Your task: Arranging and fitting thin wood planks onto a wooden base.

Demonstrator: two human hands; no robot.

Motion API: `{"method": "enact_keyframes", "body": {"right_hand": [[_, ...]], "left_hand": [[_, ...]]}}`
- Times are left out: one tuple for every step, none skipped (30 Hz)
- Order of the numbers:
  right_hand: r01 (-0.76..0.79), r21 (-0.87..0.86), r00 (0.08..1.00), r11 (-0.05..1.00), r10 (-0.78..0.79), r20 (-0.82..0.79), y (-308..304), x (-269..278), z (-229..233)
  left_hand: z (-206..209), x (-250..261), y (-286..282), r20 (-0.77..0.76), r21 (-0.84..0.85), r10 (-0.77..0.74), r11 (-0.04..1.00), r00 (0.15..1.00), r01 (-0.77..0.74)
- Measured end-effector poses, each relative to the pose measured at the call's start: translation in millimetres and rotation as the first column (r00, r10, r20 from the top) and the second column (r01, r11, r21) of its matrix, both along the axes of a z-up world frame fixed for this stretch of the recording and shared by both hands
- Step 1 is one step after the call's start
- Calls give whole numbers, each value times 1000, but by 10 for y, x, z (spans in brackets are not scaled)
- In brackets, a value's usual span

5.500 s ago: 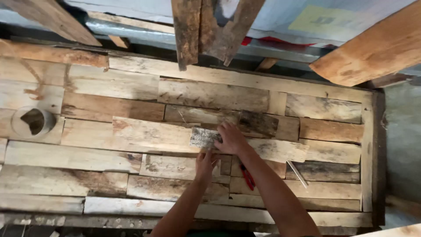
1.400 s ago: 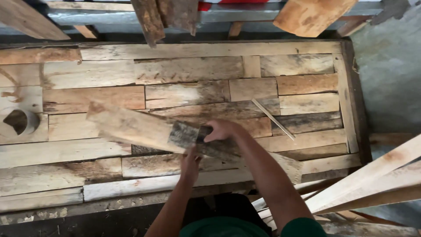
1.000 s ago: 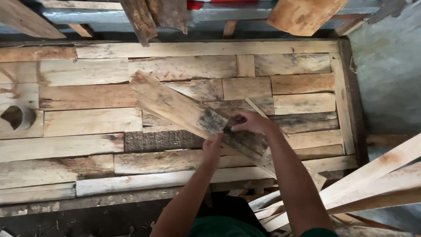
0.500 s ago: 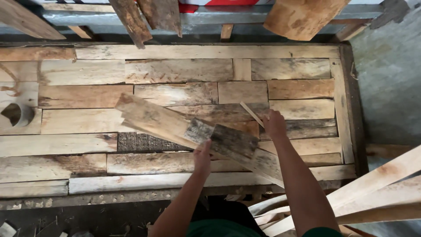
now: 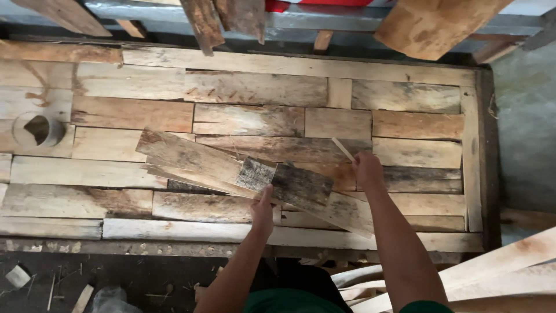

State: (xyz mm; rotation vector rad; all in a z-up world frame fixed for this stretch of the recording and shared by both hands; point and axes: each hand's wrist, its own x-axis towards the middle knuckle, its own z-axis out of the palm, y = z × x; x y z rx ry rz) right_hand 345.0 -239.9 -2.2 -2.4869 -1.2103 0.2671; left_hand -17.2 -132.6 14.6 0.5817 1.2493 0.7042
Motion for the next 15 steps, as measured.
{"method": "enact_keyframes", "body": {"right_hand": [[-5,0,1000,1000,5,2,52,-25,48],[-10,5,999,1000,9,43,109,-41,100],[-15,11,996,1000,14,83,167,-57,153],[-19,10,996,1000,18,86,282,-129,348],[-49,39,995,998,46,89,396,-204,540],[-78,64,993,995,72,90,489,-299,722],[-80,62,993,995,74,91,625,-417,781],[-127,31,978,991,130,-164,775,-528,846],[-181,13,896,983,171,-410,923,-641,912],[-182,13,897,983,172,-407,1030,-798,904],[-345,62,818,936,333,-468,1137,-958,896],[-497,121,706,859,481,-520,1252,-1127,885],[-501,120,704,857,485,-518,1296,-1311,945],[-534,120,693,837,515,-505,1353,-1500,1003],[-567,120,680,815,545,-491,1410,-1695,1061]], "left_hand": [[-10,-24,11,2,0,5,1000,1000,-5],[-21,-36,36,10,-37,14,999,1000,-13],[-32,-49,62,17,-74,22,997,1000,-21],[-36,-51,78,20,-74,26,997,999,-25],[-42,-53,93,42,-50,32,998,999,-29],[-51,-74,94,61,-28,34,999,998,-33],[-32,-89,101,62,-30,37,999,997,-35],[-7,-96,122,1,-33,21,999,1000,-21],[19,-105,141,-61,-36,5,999,998,-7],[-20,-118,150,-58,-35,6,999,998,-8],[-58,-135,159,-49,-34,20,999,999,-22],[-94,-161,166,-42,-32,39,999,998,-40],[-119,-196,175,-41,-32,43,998,998,-45],[-146,-236,196,26,-30,46,999,999,-45],[-172,-281,219,92,-27,47,999,995,-45]]}}
